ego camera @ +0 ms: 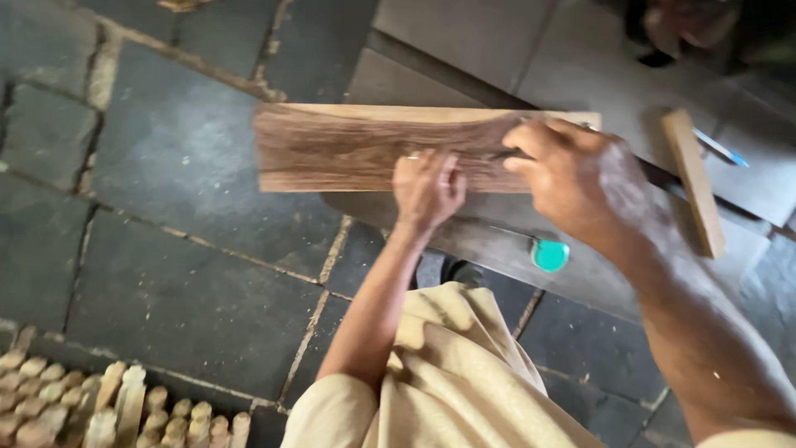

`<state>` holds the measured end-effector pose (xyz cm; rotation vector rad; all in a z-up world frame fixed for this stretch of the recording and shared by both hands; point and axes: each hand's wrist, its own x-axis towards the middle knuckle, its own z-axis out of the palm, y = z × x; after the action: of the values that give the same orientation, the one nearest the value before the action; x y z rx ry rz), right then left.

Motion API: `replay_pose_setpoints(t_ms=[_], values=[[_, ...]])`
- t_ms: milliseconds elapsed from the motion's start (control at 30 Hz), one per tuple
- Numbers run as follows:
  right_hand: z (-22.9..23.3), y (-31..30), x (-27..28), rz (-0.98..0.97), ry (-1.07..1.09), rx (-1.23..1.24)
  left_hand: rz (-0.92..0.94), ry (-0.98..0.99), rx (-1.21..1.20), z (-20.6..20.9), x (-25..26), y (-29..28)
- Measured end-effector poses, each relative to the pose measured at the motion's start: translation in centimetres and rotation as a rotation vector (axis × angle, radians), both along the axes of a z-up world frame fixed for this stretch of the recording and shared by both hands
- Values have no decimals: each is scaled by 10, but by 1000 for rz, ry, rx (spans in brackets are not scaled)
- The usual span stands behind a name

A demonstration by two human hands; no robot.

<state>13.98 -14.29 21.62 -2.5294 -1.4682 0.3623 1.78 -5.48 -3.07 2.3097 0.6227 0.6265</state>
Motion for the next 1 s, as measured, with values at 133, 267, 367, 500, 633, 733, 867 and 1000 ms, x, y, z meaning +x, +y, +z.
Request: replay_pose_setpoints(t_ms=[133, 267, 367, 500, 633, 733, 867, 1000], values=[[0, 3, 5, 34, 54, 5, 97, -286, -471, -7, -9, 13], [4, 6, 9, 93, 33, 25, 102, -235, -508, 2, -11, 18], [4, 9, 9, 117, 64, 31, -4, -144, -266, 10, -9, 17], [0, 10, 9, 128, 73, -7, -94, -109, -127, 13, -3, 14], [-1, 9, 10, 155, 17, -7, -117, -85, -96, 12, -3, 15], [-2, 9, 10, 167, 20, 43, -108, -34, -76, 11, -4, 15], [-2, 10, 12, 193, 13, 64, -101, -8, -58, 11, -3, 13], [1, 14, 11, 182, 22, 14, -82, -1, -41, 12, -3, 13]])
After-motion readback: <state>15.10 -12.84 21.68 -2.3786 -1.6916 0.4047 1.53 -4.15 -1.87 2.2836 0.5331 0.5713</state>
